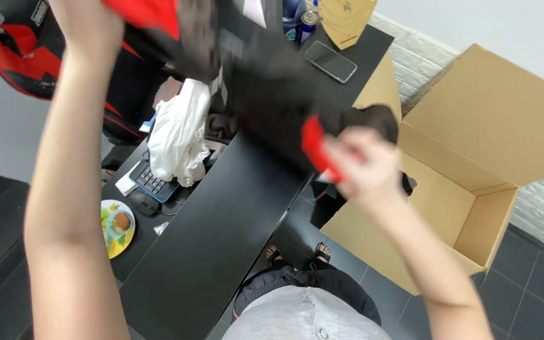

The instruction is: Folding various items of clothing on a desk and placing them into a cardboard box

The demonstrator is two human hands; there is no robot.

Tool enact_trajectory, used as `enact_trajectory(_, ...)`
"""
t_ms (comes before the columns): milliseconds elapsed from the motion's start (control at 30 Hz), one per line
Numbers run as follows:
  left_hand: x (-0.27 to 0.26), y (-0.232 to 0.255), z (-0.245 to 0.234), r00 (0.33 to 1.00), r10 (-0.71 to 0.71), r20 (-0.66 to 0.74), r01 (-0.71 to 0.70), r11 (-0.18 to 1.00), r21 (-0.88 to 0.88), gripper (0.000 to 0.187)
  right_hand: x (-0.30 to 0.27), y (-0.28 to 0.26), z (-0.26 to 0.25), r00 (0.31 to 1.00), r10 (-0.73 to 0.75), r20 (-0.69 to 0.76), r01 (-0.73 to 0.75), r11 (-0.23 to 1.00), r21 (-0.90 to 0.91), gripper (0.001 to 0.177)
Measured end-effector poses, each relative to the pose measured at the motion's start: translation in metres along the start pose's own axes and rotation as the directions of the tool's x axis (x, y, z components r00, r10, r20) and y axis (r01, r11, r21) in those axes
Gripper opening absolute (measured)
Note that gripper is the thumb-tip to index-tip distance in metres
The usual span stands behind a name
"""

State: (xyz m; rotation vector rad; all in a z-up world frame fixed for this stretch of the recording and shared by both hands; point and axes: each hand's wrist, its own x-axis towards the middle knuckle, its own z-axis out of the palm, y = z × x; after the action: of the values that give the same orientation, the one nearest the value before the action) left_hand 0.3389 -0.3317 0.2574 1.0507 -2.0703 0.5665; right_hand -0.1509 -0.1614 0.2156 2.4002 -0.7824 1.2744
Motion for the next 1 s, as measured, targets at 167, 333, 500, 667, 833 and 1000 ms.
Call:
enact_trajectory(167, -0.111, 0.035, -0.009, 0.983, -0.182, 0.009, 0.182, 0.977, -0.112, 0.016, -0.085, -0.076, 0.067, 0.949, 0.098, 0.3, -0.187, 0.941, 0.283, 0.026)
enact_trajectory(333, -0.3, 0.032, 0.032, 0.915, -0.288, 0.281, 0.182, 0.919, 0.351, 0.043, -0.185, -0.132, 0.128, 0.907, 0.135, 0.399, -0.28, 0.9, 0.334, 0.037)
enact_trajectory(500, -0.386, 0.117, 0.016, 0.592, -0.522, 0.615, 0.175, 0.827, 0.534, 0.035, -0.222, -0.161, 0.147, 0.731, 0.003, 0.682, -0.392, 0.821, 0.416, 0.047)
enact_trajectory(667, -0.385, 0.231, 0.015, 0.598, -0.681, 0.424, 0.392, 0.709, 0.586, 0.031, -0.189, -0.173, 0.135, 0.466, -0.208, 0.86, -0.536, 0.707, 0.461, 0.062)
enact_trajectory(833, -0.334, 0.32, 0.032, 0.486, -0.794, 0.365, 0.511, 0.597, 0.619, 0.029, -0.182, -0.153, 0.15, 0.472, -0.195, 0.86, -0.647, 0.586, 0.488, 0.037)
enact_trajectory(1000, -0.31, 0.372, 0.043, 0.341, -0.867, 0.362, 0.706, 0.491, 0.511, 0.051, -0.181, -0.082, 0.187, 0.642, -0.004, 0.767, -0.644, 0.54, 0.541, 0.011)
